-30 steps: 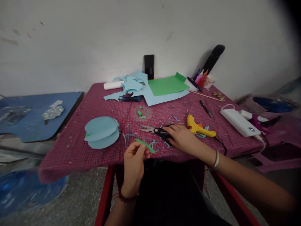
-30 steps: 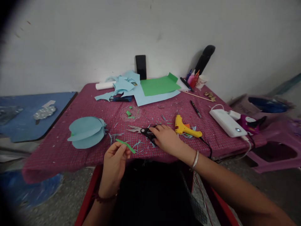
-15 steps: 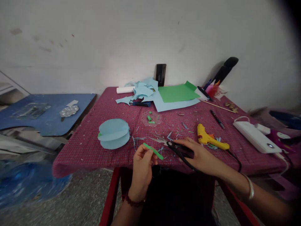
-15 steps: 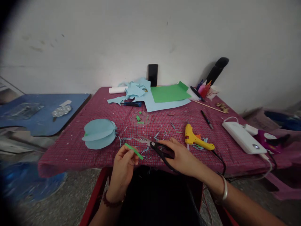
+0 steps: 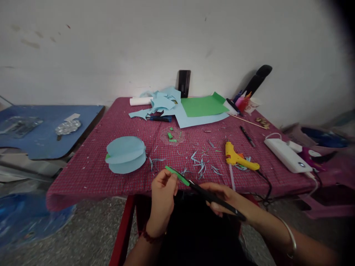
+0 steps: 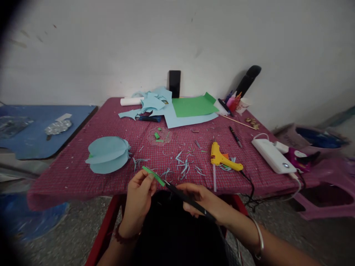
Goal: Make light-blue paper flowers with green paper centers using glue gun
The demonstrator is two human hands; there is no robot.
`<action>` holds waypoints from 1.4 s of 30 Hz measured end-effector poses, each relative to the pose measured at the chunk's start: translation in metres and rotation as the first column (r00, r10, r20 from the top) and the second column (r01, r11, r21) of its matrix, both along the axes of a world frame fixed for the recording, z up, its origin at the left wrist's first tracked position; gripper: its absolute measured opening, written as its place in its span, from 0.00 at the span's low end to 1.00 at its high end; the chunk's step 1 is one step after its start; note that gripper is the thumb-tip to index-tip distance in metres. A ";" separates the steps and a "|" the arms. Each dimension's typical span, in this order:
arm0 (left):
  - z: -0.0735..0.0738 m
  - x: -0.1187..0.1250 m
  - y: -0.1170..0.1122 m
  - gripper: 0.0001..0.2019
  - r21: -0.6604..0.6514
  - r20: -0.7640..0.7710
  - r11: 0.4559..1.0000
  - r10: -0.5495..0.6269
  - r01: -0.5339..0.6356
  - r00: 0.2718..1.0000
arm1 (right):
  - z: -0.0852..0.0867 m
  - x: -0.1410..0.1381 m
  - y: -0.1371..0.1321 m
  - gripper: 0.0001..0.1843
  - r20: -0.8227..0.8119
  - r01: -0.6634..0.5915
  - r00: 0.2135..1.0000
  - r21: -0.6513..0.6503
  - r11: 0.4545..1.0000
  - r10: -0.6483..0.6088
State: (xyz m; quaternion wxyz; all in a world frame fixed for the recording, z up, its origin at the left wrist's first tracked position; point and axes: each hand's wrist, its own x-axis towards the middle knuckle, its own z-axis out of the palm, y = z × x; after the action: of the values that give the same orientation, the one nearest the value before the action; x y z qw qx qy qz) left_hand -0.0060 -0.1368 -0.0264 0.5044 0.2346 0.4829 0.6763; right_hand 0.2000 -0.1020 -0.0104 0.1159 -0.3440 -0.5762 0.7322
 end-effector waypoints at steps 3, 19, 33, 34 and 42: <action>-0.005 0.000 0.000 0.10 0.007 -0.044 1.000 0.007 -0.007 0.999 | -0.001 0.000 0.000 0.33 0.022 0.012 1.000 0.008 1.000 -0.012; 0.002 0.002 0.002 0.09 -0.065 0.075 0.998 -0.016 0.021 0.997 | -0.006 0.003 -0.001 0.28 0.035 0.026 0.999 0.003 1.000 -0.026; 0.001 0.009 0.000 0.10 -0.052 0.029 0.998 -0.030 0.031 0.999 | 0.002 0.000 -0.002 0.30 -0.067 -0.001 0.998 0.044 0.999 0.004; 0.000 0.009 0.000 0.10 -0.052 0.022 0.998 -0.028 0.029 0.999 | 0.001 0.000 -0.002 0.30 -0.062 0.003 0.998 0.042 0.999 0.000; 0.000 0.009 0.000 0.09 -0.072 0.028 0.997 -0.036 0.038 0.999 | 0.000 0.001 -0.004 0.26 -0.032 0.043 0.999 0.112 0.993 -0.040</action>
State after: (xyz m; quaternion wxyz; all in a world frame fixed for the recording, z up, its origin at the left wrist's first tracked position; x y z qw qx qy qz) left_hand 0.0031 -0.1370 -0.0264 0.5315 0.2161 0.4961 0.6517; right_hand 0.2006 -0.1064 -0.0106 0.1589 -0.3380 -0.6075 0.7010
